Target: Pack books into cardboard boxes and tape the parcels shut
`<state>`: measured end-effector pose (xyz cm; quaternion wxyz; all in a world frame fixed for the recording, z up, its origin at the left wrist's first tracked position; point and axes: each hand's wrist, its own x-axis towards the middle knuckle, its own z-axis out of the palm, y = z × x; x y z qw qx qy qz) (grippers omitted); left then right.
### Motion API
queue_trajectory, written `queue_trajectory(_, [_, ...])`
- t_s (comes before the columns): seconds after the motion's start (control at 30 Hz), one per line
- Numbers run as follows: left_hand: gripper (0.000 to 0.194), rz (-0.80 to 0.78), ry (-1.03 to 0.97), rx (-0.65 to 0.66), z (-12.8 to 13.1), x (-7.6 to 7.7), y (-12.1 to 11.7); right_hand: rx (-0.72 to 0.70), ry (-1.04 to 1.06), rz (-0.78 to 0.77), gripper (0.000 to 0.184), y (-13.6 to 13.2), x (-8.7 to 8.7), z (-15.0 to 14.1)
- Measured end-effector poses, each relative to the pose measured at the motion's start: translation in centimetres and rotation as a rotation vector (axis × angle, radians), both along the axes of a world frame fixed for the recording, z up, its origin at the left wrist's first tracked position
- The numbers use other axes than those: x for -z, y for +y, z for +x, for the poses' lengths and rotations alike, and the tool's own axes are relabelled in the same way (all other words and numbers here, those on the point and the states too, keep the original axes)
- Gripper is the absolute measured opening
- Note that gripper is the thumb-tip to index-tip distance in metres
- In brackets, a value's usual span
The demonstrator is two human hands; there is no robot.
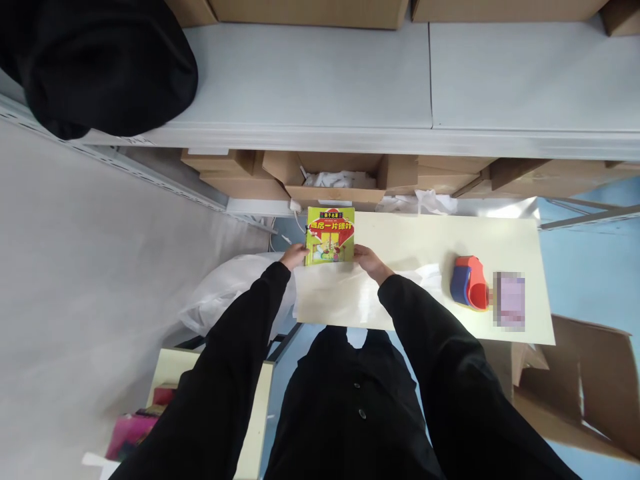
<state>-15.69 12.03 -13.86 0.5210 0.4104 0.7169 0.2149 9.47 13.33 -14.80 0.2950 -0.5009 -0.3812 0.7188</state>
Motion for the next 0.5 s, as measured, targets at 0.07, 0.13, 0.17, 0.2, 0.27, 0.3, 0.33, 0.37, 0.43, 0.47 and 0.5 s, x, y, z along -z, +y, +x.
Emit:
queue_trajectory(0.07, [0.024, 0.004, 0.013, 0.044, -0.1, -0.2, 0.6, -0.03, -0.011, 0.053, 0.036, 0.1, -0.4, -0.2])
queue_trajectory(0.13, [0.026, 0.017, 0.041, 0.083, -0.2, -0.6, 1.3, -0.044, -0.078, 0.103, 0.041, 0.2, -0.7, -0.1])
queue_trajectory(0.17, [0.029, 0.027, 0.057, 0.095, -0.3, -0.7, 1.6, -0.045, -0.118, 0.112, 0.043, 0.2, -0.8, 0.0])
queue_trajectory(0.2, [0.032, 0.041, 0.074, 0.102, -0.4, -1.0, 1.9, -0.046, -0.152, 0.11, 0.046, 0.1, -0.8, 0.1])
queue_trajectory(0.27, [0.038, 0.079, 0.105, 0.108, -0.7, -1.4, 2.1, -0.045, -0.201, 0.084, 0.053, -0.2, -0.8, 0.5])
queue_trajectory(0.3, [0.039, 0.102, 0.117, 0.11, -0.9, -1.5, 2.0, -0.039, -0.22, 0.068, 0.055, -0.4, -0.6, 0.8])
queue_trajectory(0.33, [0.039, 0.125, 0.128, 0.113, -1.0, -1.7, 2.0, -0.031, -0.236, 0.055, 0.057, -0.5, -0.5, 1.0])
queue_trajectory(0.37, [0.039, 0.144, 0.137, 0.118, -1.2, -1.8, 1.8, -0.018, -0.252, 0.045, 0.058, -0.7, -0.4, 1.2])
queue_trajectory(0.43, [0.036, 0.189, 0.141, 0.129, -1.4, -1.9, 1.6, 0.02, -0.279, 0.039, 0.061, -0.9, -0.1, 1.7])
queue_trajectory(0.47, [0.035, 0.22, 0.132, 0.135, -1.6, -2.0, 1.5, 0.043, -0.285, 0.044, 0.063, -0.9, 0.0, 1.9])
queue_trajectory(0.5, [0.033, 0.256, 0.114, 0.14, -1.7, -2.0, 1.4, 0.064, -0.285, 0.055, 0.065, -0.8, 0.0, 2.0])
